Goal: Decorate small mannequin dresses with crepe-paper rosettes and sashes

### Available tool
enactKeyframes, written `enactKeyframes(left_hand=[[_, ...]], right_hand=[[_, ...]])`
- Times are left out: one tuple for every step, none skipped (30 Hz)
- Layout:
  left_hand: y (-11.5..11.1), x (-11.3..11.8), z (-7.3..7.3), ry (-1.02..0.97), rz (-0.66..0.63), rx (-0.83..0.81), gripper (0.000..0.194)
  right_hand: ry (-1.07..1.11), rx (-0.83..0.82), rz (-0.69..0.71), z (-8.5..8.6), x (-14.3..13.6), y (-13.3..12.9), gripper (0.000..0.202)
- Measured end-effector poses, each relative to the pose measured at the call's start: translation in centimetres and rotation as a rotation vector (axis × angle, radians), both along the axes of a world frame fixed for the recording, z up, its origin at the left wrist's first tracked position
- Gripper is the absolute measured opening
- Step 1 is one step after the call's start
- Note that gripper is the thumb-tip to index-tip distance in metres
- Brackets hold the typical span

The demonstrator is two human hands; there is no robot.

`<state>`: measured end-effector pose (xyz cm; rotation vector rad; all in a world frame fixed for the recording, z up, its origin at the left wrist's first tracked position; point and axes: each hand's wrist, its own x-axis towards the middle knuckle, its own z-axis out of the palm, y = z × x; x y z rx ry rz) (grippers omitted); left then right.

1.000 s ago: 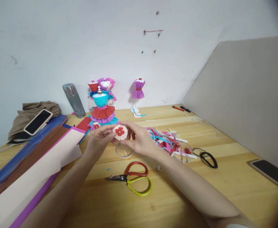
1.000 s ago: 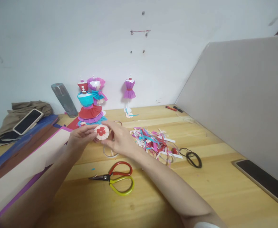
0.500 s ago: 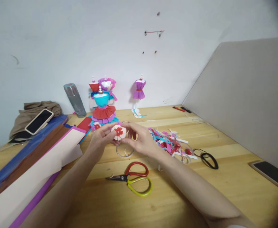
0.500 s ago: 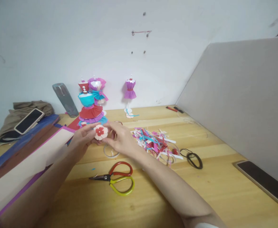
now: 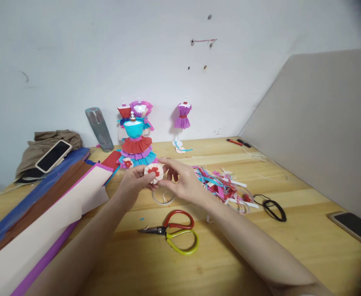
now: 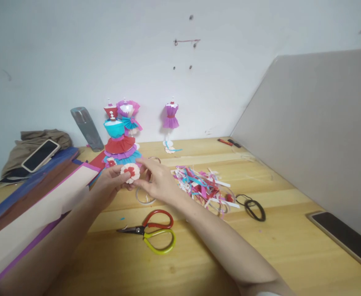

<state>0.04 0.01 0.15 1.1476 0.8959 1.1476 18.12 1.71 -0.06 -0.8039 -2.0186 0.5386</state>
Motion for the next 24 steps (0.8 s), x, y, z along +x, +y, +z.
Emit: enactKeyframes(left_hand=[[0.0, 0.0, 0.1, 0.002, 0.003, -0.003, 0.031], [0.0, 0.0, 0.1, 0.003, 0.004, -0.003, 0.031], [-0.1, 0.0, 0.1, 0.004, 0.005, 0.0, 0.03], [-0.1, 0.1, 0.2, 0.003, 0.006, 0.005, 0.03], [-0.1, 0.1, 0.2, 0.003, 0.008, 0.008, 0.029], [-0.1, 0.1, 0.2, 0.003, 0.011, 0.009, 0.029], [-0.1, 0.1, 0.2, 0.006, 0.013, 0.009, 0.029], [-0.1, 0.1, 0.2, 0.008, 0.016, 0.01, 0.029], [-0.1, 0.1, 0.1, 0.01, 0.021, 0.012, 0.03], [-0.1, 0.1, 0.1, 0.012, 0.026, 0.014, 0.03], [-0.1, 0.1, 0.0, 0.013, 0.029, 0.017, 0.03], [0.0, 0.1, -0.1, 0.013, 0.034, 0.02, 0.03], [0.0, 0.1, -0.2, 0.012, 0.038, 0.023, 0.03], [0.0, 0.1, -0.3, 0.01, 0.041, 0.025, 0.03], [0.1, 0.0, -0.4, 0.008, 0.042, 0.026, 0.03], [0.1, 0.0, -0.4, 0.006, 0.044, 0.028, 0.03], [0.1, 0.0, -0.4, 0.001, 0.048, 0.028, 0.031], [0.1, 0.0, -0.4, -0.004, 0.05, 0.026, 0.031], [0.1, 0.0, -0.3, -0.008, 0.051, 0.022, 0.032], [0.1, 0.0, -0.1, -0.011, 0.055, 0.02, 0.032], [0.1, -0.1, 0.1, -0.013, 0.062, 0.02, 0.032], [0.1, -0.1, 0.3, -0.011, 0.072, 0.022, 0.032], [0.1, -0.2, 0.5, -0.005, 0.085, 0.024, 0.031], [0.1, -0.3, 0.7, 0.002, 0.102, 0.027, 0.031]], right_hand=[[0.0, 0.002, 0.004, 0.0, 0.0, 0.0, 0.046], [-0.002, 0.004, 0.009, 0.0, 0.0, 0.0, 0.045], [-0.005, 0.005, 0.011, 0.0, 0.0, 0.0, 0.043], [-0.008, 0.007, 0.01, 0.0, 0.0, 0.1, 0.042], [-0.009, 0.011, 0.007, 0.0, 0.0, 0.1, 0.041], [-0.008, 0.019, 0.0, 0.0, 0.0, 0.1, 0.041], [-0.009, 0.025, -0.006, 0.0, 0.0, 0.1, 0.041], [-0.012, 0.03, -0.011, 0.0, 0.0, 0.0, 0.04], [-0.017, 0.035, -0.012, 0.1, -0.1, 0.0, 0.038], [-0.023, 0.04, -0.012, 0.1, -0.1, 0.0, 0.036], [-0.029, 0.047, -0.011, 0.1, -0.1, 0.0, 0.033], [-0.034, 0.057, -0.014, 0.1, -0.1, 0.0, 0.03], [-0.038, 0.071, -0.02, 0.0, -0.1, 0.0, 0.028], [-0.042, 0.087, -0.028, -0.1, -0.2, 0.1, 0.026], [-0.048, 0.1, -0.037, -0.2, -0.2, 0.1, 0.024], [-0.053, 0.112, -0.044, -0.3, -0.2, 0.1, 0.023], [-0.058, 0.12, -0.046, -0.3, -0.2, 0.2, 0.022], [-0.061, 0.125, -0.046, -0.3, -0.1, 0.2, 0.023], [-0.061, 0.128, -0.046, -0.2, 0.0, 0.3, 0.024], [-0.063, 0.125, -0.051, 0.0, 0.1, 0.3, 0.024], [-0.076, 0.112, -0.061, 0.4, 0.3, 0.2, 0.023], [-0.111, 0.087, -0.07, 0.9, 0.6, 0.1, 0.021], [-0.173, 0.049, -0.07, 1.5, 0.9, -0.2, 0.017], [-0.268, -0.002, -0.053, 2.1, 1.2, -0.5, 0.013]])
